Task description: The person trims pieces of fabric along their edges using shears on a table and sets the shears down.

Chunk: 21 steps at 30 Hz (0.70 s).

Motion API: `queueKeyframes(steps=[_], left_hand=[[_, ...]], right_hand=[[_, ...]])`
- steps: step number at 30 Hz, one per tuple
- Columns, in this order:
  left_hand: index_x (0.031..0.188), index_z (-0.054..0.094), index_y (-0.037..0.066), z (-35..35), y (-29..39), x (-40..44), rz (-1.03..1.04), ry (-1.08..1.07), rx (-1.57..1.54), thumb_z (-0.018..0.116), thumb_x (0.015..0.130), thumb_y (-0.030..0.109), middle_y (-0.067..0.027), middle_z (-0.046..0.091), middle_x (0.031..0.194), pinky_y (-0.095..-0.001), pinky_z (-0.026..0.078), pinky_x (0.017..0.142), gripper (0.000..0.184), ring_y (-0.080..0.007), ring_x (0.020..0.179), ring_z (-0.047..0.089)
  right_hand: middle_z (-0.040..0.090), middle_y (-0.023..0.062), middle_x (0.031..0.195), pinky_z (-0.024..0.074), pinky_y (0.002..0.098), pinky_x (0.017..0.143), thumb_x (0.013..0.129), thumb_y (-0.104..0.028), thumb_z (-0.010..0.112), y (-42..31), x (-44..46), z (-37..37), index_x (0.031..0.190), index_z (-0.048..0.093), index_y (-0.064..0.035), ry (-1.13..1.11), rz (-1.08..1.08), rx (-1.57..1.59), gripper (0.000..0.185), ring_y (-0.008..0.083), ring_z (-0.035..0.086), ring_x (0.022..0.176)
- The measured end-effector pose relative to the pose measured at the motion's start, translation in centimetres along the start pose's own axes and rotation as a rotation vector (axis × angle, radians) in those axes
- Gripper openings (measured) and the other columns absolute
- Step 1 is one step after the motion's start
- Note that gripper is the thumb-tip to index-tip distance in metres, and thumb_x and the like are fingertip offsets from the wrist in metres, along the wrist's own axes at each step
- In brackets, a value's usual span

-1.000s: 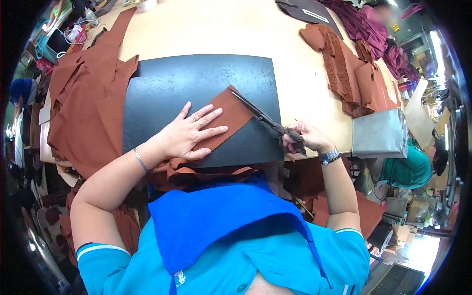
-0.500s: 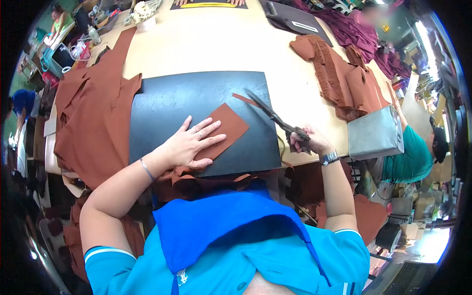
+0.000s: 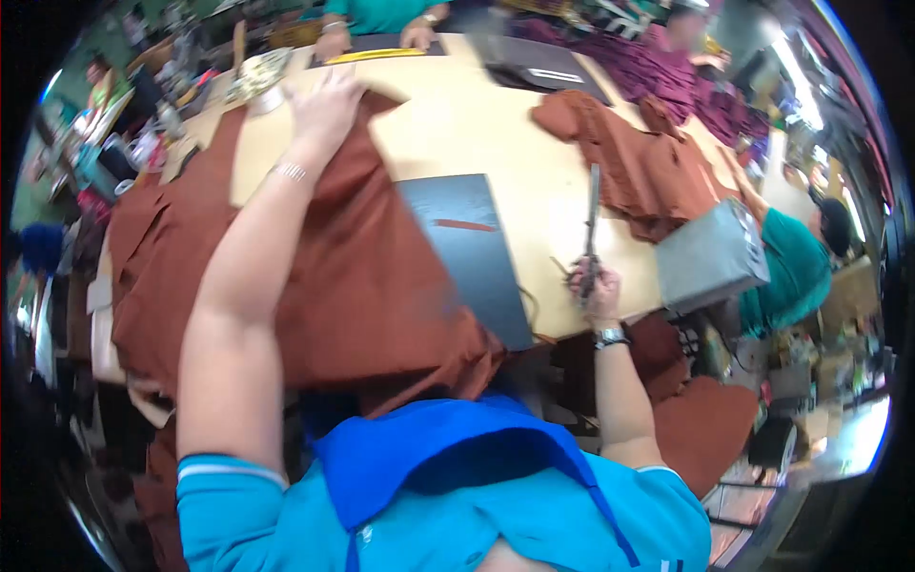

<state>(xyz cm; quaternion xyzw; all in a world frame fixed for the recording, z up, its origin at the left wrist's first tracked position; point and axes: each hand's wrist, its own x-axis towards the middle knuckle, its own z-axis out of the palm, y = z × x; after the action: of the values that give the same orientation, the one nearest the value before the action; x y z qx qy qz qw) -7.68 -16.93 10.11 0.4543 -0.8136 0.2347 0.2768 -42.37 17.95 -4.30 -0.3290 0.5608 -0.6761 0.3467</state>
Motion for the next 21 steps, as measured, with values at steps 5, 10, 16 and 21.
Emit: queueKeyframes(steps=[5, 10, 16, 21], left_hand=[[0.146, 0.035, 0.015, -5.8, 3.9, -2.9, -0.095, -0.034, -0.178, 0.039, 0.095, 0.056, -0.0204, 0.027, 0.153, -0.0792, 0.013, 0.1, 0.065, -0.0384, 0.144, 0.019], [0.15, 0.03, 0.016, -9.0, 8.0, -19.1, 0.042, -0.617, -0.338, 0.049, 0.084, 0.071, -0.0227, 0.018, 0.156, -0.0749, 0.011, 0.105, 0.088, -0.0407, 0.145, 0.013], [0.151, 0.03, 0.018, -8.7, 7.8, -22.2, -0.036, -0.663, -0.374, 0.05, 0.083, 0.071, -0.0203, 0.016, 0.158, -0.0747, 0.013, 0.104, 0.088, -0.0413, 0.145, 0.013], [0.151, 0.03, 0.018, -8.7, 7.8, -22.2, -0.033, -0.675, -0.372, 0.051, 0.084, 0.07, -0.0204, 0.016, 0.157, -0.0749, 0.012, 0.104, 0.088, -0.0413, 0.145, 0.012]], right_hand=[[0.064, 0.0044, 0.079, 0.0473, 0.0206, 0.051, 0.094, -0.016, 0.062, 0.5, 0.4, -0.7, 0.099, 0.061, -0.0013, 0.007, 0.051, 0.089, 0.016, 0.0091, 0.058, 0.06], [0.064, 0.0045, 0.08, 0.0471, 0.0204, 0.049, 0.093, -0.019, 0.065, 1.2, 0.7, -1.7, 0.098, 0.062, -0.002, 0.002, 0.048, -0.037, 0.018, 0.0077, 0.058, 0.06], [0.063, 0.003, 0.073, 0.0465, 0.021, 0.046, 0.093, -0.022, 0.066, 0.2, 0.1, -0.8, 0.091, 0.063, -0.0021, 0.038, 0.046, -0.087, 0.02, 0.0077, 0.056, 0.054], [0.059, 0.0007, 0.064, 0.0445, 0.0205, 0.043, 0.092, -0.024, 0.066, 0.0, 0.2, 0.2, 0.085, 0.062, -0.0035, 0.116, 0.008, -0.106, 0.023, 0.0072, 0.054, 0.048]])
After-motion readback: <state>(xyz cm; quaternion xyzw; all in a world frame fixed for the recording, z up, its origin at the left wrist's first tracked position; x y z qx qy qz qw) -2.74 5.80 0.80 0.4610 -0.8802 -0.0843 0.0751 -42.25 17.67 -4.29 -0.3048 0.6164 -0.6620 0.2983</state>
